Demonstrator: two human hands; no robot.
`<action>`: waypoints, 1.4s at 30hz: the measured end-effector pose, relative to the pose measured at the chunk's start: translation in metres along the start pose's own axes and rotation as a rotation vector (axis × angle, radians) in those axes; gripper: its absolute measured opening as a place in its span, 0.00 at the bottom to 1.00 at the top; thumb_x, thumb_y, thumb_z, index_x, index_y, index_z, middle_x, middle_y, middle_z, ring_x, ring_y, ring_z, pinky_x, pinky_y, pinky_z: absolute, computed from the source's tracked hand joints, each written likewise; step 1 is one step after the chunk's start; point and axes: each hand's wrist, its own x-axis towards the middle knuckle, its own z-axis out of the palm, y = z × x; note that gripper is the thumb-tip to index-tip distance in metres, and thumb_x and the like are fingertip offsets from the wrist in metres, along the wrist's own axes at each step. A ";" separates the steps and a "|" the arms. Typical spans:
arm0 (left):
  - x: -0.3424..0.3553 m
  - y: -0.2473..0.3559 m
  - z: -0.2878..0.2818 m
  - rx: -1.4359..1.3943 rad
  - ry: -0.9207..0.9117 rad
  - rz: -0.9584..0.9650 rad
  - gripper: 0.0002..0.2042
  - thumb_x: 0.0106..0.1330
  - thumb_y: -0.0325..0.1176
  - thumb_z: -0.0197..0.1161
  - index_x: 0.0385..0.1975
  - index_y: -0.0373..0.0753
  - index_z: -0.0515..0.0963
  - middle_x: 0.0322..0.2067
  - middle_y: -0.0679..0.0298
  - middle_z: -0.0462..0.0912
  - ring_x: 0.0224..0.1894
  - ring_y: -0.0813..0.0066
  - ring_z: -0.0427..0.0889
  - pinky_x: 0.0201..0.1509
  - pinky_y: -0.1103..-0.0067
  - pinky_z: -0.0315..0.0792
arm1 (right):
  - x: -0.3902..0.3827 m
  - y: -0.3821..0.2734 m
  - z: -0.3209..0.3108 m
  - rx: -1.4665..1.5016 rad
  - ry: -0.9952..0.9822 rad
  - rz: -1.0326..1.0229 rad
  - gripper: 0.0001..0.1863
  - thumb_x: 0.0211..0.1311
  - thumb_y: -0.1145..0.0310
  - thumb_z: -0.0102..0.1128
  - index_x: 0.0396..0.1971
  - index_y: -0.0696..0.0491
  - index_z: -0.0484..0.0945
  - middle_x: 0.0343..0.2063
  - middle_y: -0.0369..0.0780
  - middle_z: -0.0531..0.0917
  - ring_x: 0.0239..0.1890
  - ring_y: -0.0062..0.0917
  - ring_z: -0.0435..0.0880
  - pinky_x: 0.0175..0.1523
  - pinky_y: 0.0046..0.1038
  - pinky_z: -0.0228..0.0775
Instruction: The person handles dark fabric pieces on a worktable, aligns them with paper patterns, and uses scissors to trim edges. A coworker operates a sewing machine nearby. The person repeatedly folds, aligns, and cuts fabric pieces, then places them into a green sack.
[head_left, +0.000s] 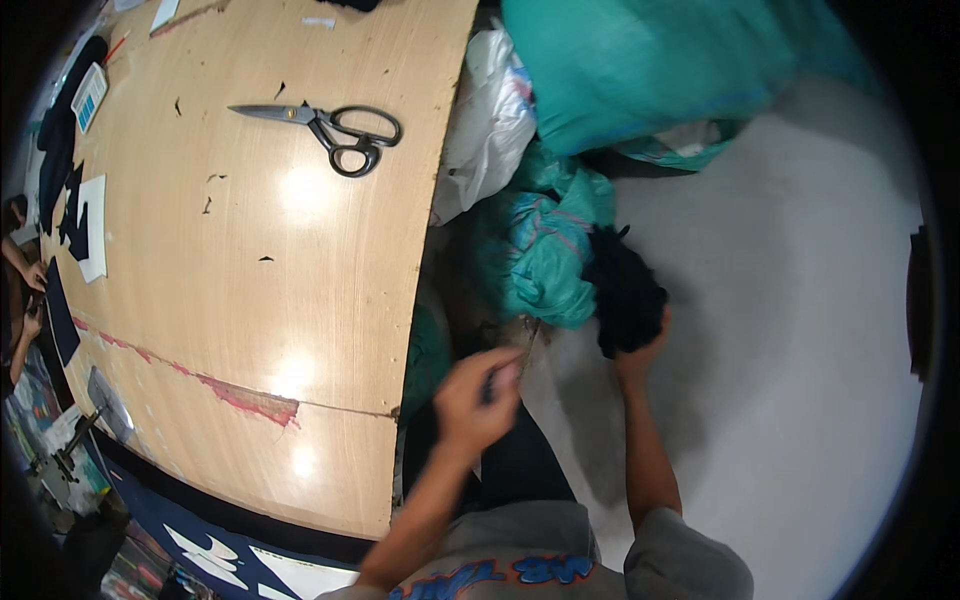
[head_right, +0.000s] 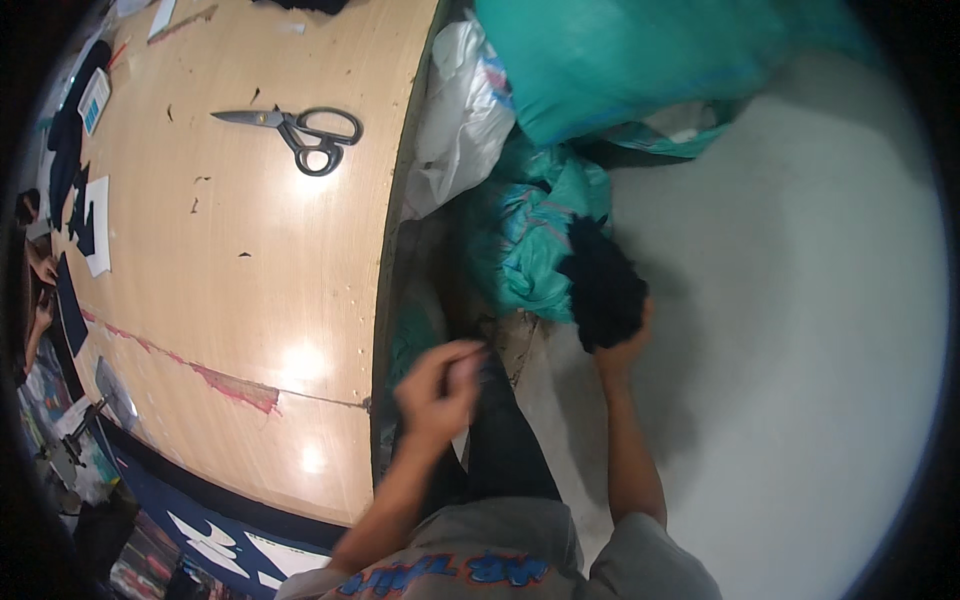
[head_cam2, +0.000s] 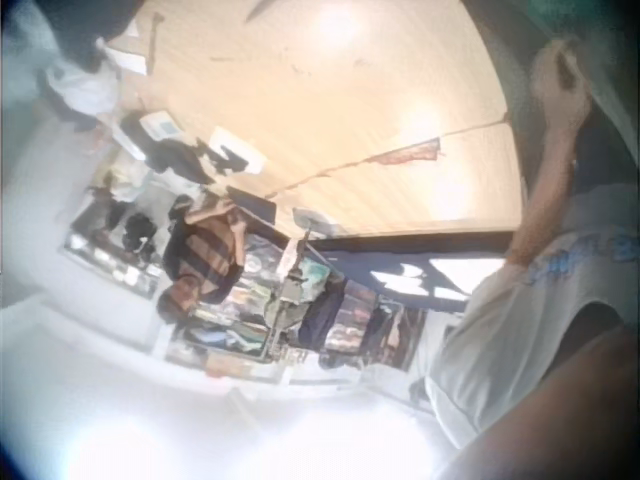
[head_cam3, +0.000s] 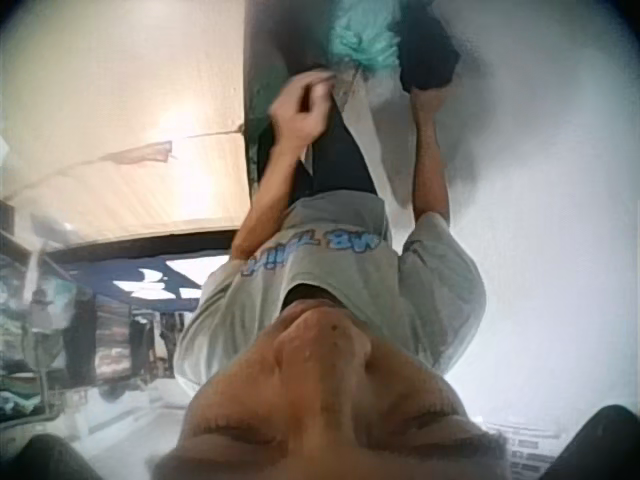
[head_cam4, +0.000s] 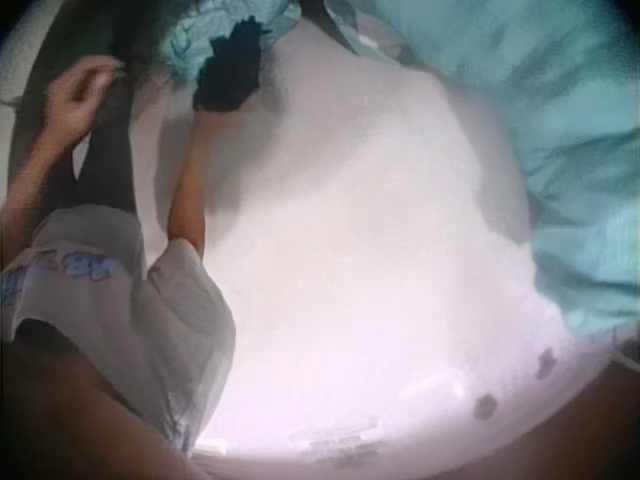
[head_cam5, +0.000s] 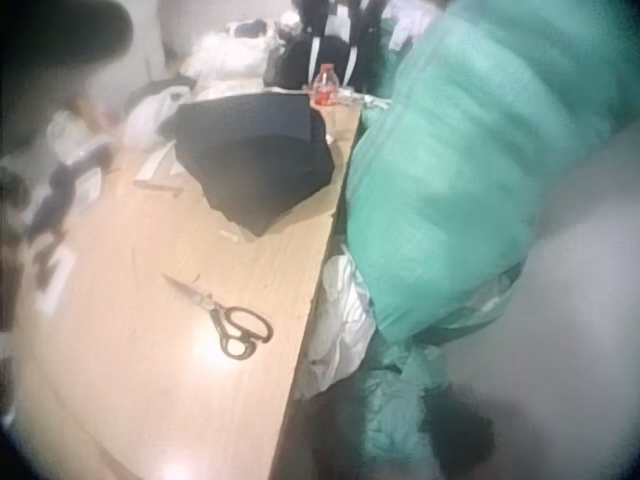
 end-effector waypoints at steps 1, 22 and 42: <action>0.012 -0.017 0.055 -0.233 0.025 -0.235 0.10 0.76 0.25 0.64 0.53 0.36 0.86 0.43 0.56 0.92 0.49 0.64 0.91 0.58 0.71 0.82 | -0.003 0.021 0.000 -0.020 0.073 0.013 0.32 0.67 0.71 0.73 0.69 0.59 0.73 0.61 0.44 0.83 0.63 0.34 0.83 0.72 0.37 0.70; 0.080 -0.319 0.278 0.306 -0.216 -0.514 0.16 0.67 0.37 0.71 0.52 0.39 0.80 0.46 0.50 0.88 0.49 0.48 0.87 0.58 0.61 0.79 | 0.082 0.099 0.232 0.803 0.093 0.801 0.33 0.72 0.65 0.76 0.71 0.59 0.74 0.61 0.41 0.84 0.62 0.34 0.86 0.64 0.35 0.81; -0.073 -0.122 0.142 -0.216 0.079 -0.287 0.06 0.77 0.28 0.63 0.40 0.31 0.80 0.46 0.54 0.83 0.45 0.61 0.84 0.51 0.71 0.75 | 0.051 0.298 0.081 -0.823 -0.634 0.543 0.52 0.62 0.56 0.73 0.84 0.50 0.56 0.79 0.59 0.64 0.79 0.60 0.64 0.81 0.53 0.60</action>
